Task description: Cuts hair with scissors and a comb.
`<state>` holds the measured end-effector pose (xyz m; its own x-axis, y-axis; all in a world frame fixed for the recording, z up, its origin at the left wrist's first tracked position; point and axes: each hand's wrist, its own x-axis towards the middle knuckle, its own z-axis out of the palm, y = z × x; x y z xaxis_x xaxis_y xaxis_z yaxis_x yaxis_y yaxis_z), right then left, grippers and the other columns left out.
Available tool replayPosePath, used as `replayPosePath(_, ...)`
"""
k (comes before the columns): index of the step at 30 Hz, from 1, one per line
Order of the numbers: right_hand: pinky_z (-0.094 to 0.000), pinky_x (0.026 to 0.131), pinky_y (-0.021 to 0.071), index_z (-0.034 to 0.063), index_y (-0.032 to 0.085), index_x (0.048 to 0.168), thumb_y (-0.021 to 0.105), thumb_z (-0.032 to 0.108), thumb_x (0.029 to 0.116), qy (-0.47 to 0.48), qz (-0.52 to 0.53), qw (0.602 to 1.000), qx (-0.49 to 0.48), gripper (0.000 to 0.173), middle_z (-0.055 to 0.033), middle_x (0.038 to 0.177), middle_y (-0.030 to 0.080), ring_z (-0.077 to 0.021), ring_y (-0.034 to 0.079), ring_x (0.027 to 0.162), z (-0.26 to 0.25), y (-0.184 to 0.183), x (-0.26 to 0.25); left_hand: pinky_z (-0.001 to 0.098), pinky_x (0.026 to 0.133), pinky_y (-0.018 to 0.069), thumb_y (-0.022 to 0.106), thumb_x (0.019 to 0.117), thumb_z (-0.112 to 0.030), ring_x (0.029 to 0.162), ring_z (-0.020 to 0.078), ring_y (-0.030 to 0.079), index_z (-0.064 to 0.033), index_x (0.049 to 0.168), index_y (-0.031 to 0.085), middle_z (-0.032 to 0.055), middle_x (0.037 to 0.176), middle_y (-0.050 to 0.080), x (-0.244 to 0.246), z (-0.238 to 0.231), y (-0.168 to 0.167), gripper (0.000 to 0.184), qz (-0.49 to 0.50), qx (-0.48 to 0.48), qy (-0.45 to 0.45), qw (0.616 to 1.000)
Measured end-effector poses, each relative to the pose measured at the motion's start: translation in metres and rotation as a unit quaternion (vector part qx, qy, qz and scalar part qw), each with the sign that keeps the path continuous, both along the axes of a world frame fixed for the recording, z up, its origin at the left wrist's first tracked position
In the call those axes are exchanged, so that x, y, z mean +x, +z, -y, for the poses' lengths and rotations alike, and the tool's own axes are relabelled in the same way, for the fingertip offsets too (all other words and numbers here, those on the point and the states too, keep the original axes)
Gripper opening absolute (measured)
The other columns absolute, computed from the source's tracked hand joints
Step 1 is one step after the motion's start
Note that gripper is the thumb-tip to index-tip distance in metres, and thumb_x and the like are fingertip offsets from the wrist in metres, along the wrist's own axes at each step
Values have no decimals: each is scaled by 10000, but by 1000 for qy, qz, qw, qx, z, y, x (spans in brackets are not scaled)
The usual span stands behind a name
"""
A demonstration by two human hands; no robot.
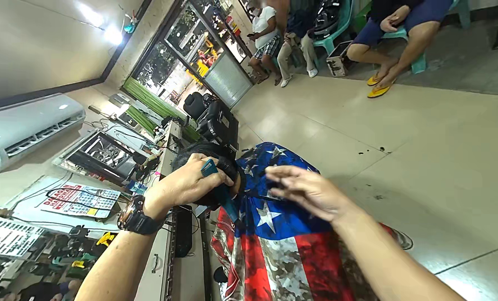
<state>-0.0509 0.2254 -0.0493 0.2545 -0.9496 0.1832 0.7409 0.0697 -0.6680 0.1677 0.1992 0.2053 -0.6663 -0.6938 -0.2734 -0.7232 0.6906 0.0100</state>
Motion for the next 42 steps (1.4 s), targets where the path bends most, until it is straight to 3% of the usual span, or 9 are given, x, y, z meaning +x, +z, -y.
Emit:
replayPosePath(3, -377, 1006, 555, -9, 675, 1205, 459, -71, 960, -43, 34, 998, 35, 333, -138, 1295, 658, -232, 658, 1164, 10, -16, -35, 381, 1164, 345, 413, 1040, -315, 1099, 19, 627, -284, 1016, 793, -128, 1015, 732, 0, 3, -1, 382, 0, 3, -16, 1000)
replayPosePath(5, -390, 937, 592, 57, 708, 1062, 540, 6, 968, -44, -51, 998, 10, 199, -77, 1186, 685, -206, 673, 1088, 8, -16, -45, 377, 1151, 343, 412, 1045, -321, 1077, 12, 627, -279, 1031, 792, -124, 1002, 731, 0, 6, -1, 383, 3, 10, -23, 1000)
replayPosePath(7, -342, 907, 585, 89, 684, 1099, 565, 129, 998, -57, -204, 974, -74, 161, -49, 1104, 704, -169, 680, 1021, 10, -18, -48, 372, 1152, 339, 409, 1047, -332, 1088, 20, 618, -292, 1039, 794, -120, 1008, 728, 1, 7, -2, 387, 2, 13, -15, 1000)
replayPosePath(10, -338, 848, 584, 168, 690, 1262, 510, 300, 1046, -114, -426, 885, -151, 311, 8, 996, 744, -108, 709, 904, 25, -13, -55, 350, 1121, 374, 414, 1041, -321, 1091, 27, 616, -294, 1041, 798, -124, 991, 728, -2, 7, 1, 385, -2, 21, 13, 1000)
replayPosePath(14, -456, 1036, 483, 82, 482, 1503, 469, 97, 1011, -57, -549, 812, -192, 493, -131, 1323, 616, -236, 612, 1182, 41, 19, -66, 309, 973, 478, 424, 1025, -306, 995, 2, 644, -258, 1005, 807, -114, 946, 740, 1, 9, 5, 386, -38, 46, 54, 997)
replayPosePath(19, -583, 792, 581, -25, 646, 1206, 592, -74, 917, -297, -631, 641, -320, 298, -235, 1080, 676, -410, 705, 921, 56, 34, -45, 304, 884, 500, 408, 1009, -295, 967, -3, 643, -246, 992, 803, -110, 957, 740, 2, 10, 10, 398, -70, 95, 121, 986)
replayPosePath(22, -555, 947, 554, -21, 670, 1057, 594, -112, 904, -412, -612, 541, -403, 194, -204, 995, 712, -370, 726, 942, 68, 45, -32, 292, 879, 500, 408, 1009, -278, 959, -6, 645, -231, 993, 805, -107, 952, 742, 4, 10, 9, 401, -89, 116, 139, 979)
replayPosePath(25, -558, 950, 529, 18, 675, 1045, 619, -63, 917, -452, -611, 487, -430, 162, -172, 969, 701, -334, 715, 876, 74, 58, -19, 297, 896, 515, 405, 1006, -272, 984, -1, 656, -236, 994, 806, -108, 982, 751, 6, 11, 7, 404, -98, 129, 146, 976)
replayPosePath(42, -536, 996, 528, 37, 675, 1047, 604, -100, 913, -436, -585, 503, -463, 204, -156, 1013, 708, -312, 721, 932, 81, 66, -4, 283, 853, 509, 408, 993, -290, 937, -18, 650, -265, 964, 810, -137, 940, 747, 12, 13, 5, 404, -87, 113, 96, 985)
